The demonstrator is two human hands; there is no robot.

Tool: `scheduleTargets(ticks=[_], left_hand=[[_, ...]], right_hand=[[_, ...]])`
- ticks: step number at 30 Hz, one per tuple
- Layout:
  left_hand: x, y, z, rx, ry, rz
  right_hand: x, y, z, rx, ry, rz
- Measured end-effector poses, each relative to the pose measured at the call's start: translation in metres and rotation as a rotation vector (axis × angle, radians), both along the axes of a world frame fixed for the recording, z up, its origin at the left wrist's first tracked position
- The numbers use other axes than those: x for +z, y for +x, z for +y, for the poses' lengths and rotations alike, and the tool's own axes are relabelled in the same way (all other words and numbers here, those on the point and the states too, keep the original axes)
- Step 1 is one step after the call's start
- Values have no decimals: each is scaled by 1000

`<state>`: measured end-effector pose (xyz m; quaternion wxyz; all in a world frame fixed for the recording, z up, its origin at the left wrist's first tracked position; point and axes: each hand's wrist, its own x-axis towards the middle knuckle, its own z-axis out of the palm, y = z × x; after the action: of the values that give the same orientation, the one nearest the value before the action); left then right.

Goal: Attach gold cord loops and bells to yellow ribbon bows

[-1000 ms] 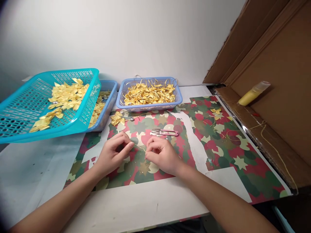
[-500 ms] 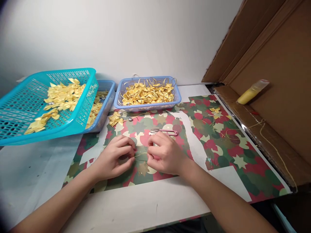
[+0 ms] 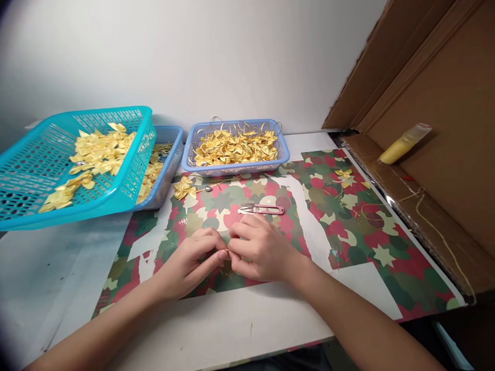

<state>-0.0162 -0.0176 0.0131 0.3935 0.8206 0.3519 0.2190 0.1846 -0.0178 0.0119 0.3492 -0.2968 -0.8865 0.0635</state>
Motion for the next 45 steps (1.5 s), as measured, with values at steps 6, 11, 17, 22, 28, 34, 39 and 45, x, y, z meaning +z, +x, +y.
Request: scheduleTargets(ticks=[6, 11, 17, 22, 28, 34, 39, 45], left_hand=[[0, -2, 0, -1, -49, -108], [0, -3, 0, 2, -51, -109], [-1, -2, -1, -29, -34, -90], [-3, -1, 0, -41, -2, -71], [-2, 2, 1, -79, 34, -71], [0, 2, 1, -98, 30, -81], [-1, 3, 2, -97, 16, -92], [0, 4, 2, -109, 2, -112]], right_hand=[[1, 3, -2, -5, -106, 61], [0, 4, -2, -18, -142, 94], [1, 1, -2, -7, -140, 102], [0, 0, -3, -2, -144, 85], [-5, -4, -3, -7, -131, 51], [-9, -6, -4, -23, -83, 85], [-9, -5, -2, -25, -91, 77], [-3, -4, -3, 15, -112, 77]])
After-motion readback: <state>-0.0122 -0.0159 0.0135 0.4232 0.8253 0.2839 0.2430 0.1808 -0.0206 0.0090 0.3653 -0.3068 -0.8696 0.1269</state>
